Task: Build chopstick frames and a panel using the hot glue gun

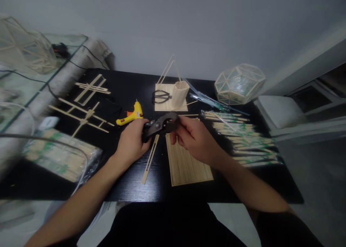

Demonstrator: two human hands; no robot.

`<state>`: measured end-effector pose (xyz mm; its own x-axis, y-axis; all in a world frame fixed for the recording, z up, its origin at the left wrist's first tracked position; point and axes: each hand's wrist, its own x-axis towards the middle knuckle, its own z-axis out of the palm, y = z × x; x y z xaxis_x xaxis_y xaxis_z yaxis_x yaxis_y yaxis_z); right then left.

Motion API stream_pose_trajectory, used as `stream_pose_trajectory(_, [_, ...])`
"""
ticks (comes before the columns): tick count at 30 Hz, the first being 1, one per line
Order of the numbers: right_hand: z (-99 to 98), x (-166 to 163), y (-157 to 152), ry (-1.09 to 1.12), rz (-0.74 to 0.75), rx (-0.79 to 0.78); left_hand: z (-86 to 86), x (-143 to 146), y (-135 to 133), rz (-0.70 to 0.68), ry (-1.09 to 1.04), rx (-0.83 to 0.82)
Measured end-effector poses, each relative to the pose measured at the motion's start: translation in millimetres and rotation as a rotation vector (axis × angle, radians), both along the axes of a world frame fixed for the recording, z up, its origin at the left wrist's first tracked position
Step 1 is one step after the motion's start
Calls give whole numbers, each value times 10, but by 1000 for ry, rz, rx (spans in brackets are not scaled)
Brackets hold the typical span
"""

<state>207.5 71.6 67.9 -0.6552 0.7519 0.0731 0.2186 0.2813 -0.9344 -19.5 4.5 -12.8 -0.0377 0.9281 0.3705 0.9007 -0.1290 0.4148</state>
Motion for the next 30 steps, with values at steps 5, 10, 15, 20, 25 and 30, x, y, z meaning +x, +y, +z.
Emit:
stream_pose_trajectory(5, [5,5,3,-1,1,-1,0,-3,7,49,21,-8])
stream_pose_trajectory(10, [3,14,13,-6,5,-27,9,-6,2,75,26,-62])
stream_pose_trajectory(15, [7,13,15,-12,-1,-47,3,8,-2,99,44,-65])
stream_pose_trajectory(20, [11,11,20,-21,2,-59,-12,19,3,131,76,-27])
stream_pose_trajectory(25, [15,14,24,-26,9,-82,-19,14,8,123,84,-7])
stream_pose_trajectory(30, [-8,22,32,-38,27,-99,-12,-4,18,148,107,22])
